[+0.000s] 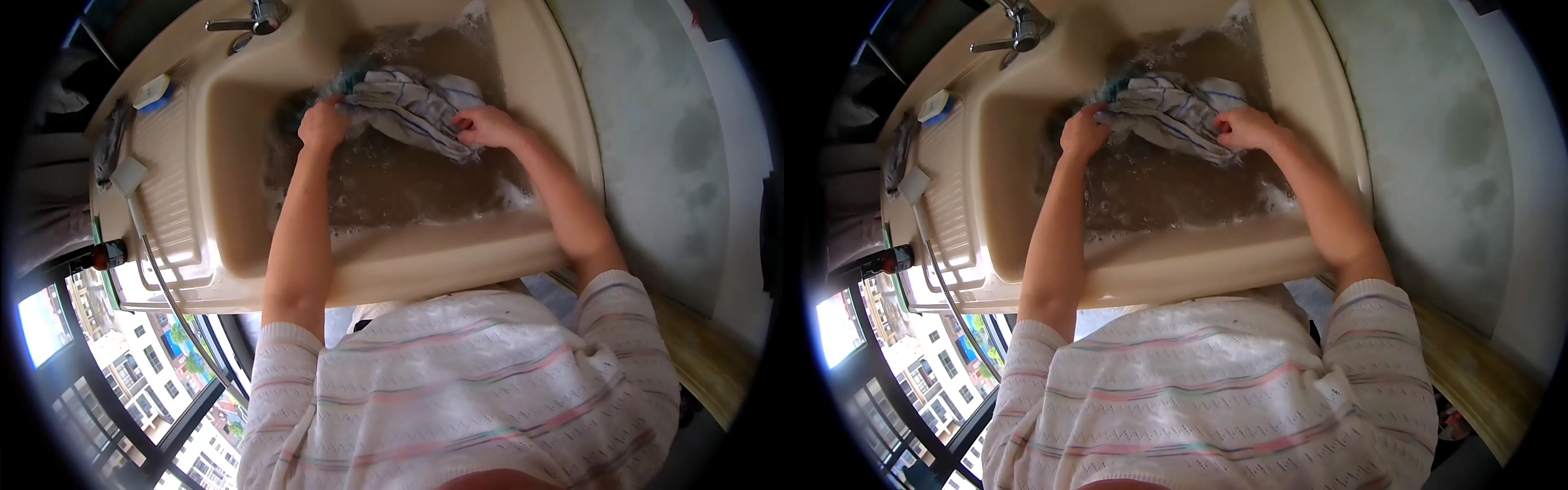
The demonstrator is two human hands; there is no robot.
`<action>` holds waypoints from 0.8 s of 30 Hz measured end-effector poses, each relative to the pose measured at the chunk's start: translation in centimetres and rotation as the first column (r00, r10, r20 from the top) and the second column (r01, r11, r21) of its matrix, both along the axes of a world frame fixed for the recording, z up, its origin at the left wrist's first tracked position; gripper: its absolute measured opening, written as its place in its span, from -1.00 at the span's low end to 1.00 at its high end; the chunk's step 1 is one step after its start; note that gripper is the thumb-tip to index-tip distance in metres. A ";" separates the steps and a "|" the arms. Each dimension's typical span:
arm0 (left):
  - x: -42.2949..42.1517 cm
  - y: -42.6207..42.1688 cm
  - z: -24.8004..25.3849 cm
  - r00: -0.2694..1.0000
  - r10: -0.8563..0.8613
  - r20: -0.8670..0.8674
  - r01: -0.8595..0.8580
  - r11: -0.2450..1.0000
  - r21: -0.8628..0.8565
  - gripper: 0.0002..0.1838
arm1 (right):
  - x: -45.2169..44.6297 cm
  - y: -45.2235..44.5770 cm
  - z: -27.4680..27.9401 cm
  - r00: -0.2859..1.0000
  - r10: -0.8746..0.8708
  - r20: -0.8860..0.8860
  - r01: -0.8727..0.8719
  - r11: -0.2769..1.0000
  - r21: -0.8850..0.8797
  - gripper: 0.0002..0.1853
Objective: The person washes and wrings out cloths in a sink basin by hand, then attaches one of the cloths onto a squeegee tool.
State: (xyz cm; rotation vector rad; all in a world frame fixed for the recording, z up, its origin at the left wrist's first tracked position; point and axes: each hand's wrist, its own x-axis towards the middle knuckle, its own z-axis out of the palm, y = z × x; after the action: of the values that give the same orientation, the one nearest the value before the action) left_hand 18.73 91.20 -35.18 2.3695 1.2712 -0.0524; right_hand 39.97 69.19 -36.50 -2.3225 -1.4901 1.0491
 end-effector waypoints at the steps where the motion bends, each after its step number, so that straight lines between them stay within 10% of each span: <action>1: 0.0 -0.3 -0.1 0.999 -0.044 0.000 0.044 0.999 0.013 -0.62 | 0.0 -0.3 -0.1 1.000 0.008 0.003 -0.008 1.000 -0.014 -0.60; 24: 0.1 0.0 -1.6 0.933 -0.244 -0.265 0.214 0.967 -0.138 -0.73 | -0.7 0.5 -0.7 0.993 0.113 -0.016 -0.114 0.983 -0.146 -0.60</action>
State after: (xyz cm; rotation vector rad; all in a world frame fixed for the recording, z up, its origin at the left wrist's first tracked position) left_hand 18.86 91.23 -36.74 2.4672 1.0701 -0.5338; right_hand 39.30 69.70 -37.23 -2.3498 -1.6106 1.2343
